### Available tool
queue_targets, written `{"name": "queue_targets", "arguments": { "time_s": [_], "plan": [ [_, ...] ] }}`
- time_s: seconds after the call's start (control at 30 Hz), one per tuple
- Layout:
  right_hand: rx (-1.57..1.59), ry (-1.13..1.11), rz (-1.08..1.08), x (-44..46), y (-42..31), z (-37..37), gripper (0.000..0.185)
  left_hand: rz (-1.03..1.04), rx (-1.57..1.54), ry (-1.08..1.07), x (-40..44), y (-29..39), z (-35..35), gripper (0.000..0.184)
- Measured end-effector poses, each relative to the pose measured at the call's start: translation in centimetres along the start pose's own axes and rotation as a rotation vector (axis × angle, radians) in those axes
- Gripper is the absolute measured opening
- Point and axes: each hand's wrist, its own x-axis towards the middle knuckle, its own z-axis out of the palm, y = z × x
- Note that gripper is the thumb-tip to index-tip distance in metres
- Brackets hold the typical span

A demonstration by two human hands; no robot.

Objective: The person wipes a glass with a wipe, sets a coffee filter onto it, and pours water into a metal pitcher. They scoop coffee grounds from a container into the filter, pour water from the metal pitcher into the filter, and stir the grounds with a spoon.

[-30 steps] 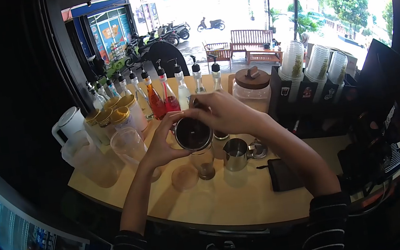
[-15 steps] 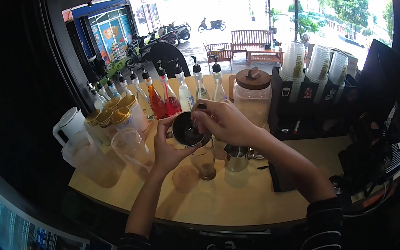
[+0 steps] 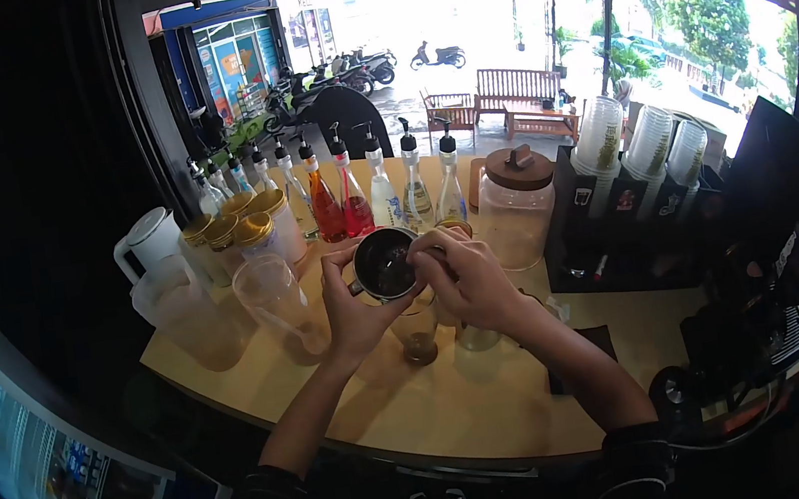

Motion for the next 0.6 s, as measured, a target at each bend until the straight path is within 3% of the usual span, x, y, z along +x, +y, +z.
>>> {"name": "queue_targets", "arguments": {
  "time_s": [0.13, 0.37, 0.43, 0.53, 0.6],
  "plan": [
    [0.085, 0.015, 0.125, -0.4, 0.0, 0.7, 0.009, -0.045, 0.004, -0.032, -0.5, 0.4, 0.1, 0.077],
    [0.107, 0.149, 0.089, -0.7, 0.7, 1.1, 0.011, -0.011, 0.087, -0.074, -0.6, 0.1, -0.1, 0.079],
    [-0.041, 0.139, 0.034, -1.2, 0.7, 1.3, 0.013, 0.011, 0.080, -0.054, -0.6, 0.3, -0.2, 0.079],
    [0.114, 0.207, 0.092, -0.6, 0.5, 1.3, 0.014, 0.053, 0.114, -0.049, -0.5, 0.9, -0.4, 0.078],
    [0.090, 0.136, 0.118, -0.5, 0.3, 1.0, 0.014, 0.077, 0.161, -0.054, -0.5, 0.9, -0.6, 0.077]
  ]
}}
